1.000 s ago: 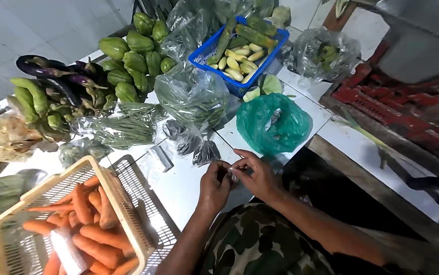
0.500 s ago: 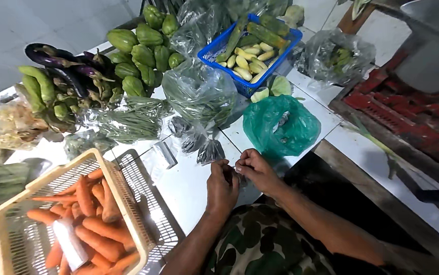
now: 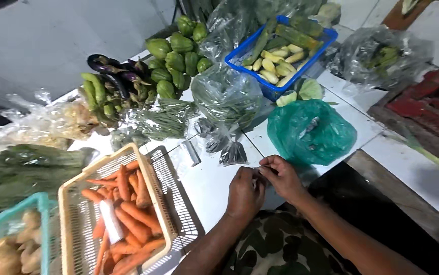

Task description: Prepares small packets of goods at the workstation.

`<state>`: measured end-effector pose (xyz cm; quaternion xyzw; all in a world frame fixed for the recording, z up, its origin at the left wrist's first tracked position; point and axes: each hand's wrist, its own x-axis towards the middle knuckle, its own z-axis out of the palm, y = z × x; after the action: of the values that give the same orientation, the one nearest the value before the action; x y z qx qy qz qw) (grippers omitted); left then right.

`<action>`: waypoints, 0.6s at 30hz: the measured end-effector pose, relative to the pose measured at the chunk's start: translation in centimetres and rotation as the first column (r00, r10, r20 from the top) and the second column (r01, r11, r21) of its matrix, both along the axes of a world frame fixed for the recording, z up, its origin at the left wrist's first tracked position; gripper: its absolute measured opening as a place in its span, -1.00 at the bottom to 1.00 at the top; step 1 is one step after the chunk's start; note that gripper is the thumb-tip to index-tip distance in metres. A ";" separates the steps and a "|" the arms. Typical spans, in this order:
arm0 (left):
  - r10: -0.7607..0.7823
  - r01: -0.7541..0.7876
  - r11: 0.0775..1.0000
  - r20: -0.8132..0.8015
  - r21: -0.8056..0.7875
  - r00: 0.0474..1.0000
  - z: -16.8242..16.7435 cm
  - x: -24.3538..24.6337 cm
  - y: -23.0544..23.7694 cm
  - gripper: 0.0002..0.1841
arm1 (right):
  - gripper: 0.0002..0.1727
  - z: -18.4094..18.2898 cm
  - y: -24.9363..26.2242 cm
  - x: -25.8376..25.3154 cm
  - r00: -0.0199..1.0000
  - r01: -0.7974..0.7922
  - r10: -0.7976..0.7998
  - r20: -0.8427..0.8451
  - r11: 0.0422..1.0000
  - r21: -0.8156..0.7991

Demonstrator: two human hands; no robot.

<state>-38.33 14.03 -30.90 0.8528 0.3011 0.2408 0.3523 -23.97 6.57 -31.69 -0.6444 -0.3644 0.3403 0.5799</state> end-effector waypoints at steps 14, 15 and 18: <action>0.096 -0.101 0.986 -0.044 -0.130 0.994 2.7 -0.1 1.4 -0.82 | -0.83 -2.6 0.0 -0.3 0.837 -0.072 -0.044 0.545 0.979 0.189; 0.121 -0.124 0.987 -0.034 -0.105 0.992 2.6 -0.2 1.7 -0.83 | -0.81 -2.6 0.0 -0.3 0.824 -0.067 -0.046 0.565 0.982 0.178; 0.088 -0.091 0.991 -0.038 -0.102 0.995 2.5 -0.5 2.3 -0.82 | -0.70 -2.2 0.4 -0.6 0.796 -0.094 0.018 0.605 0.991 0.094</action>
<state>-38.87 16.31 -28.45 0.8228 0.3569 0.2263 0.3801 -24.59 6.99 -33.91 -0.6724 -0.5683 0.1123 0.4607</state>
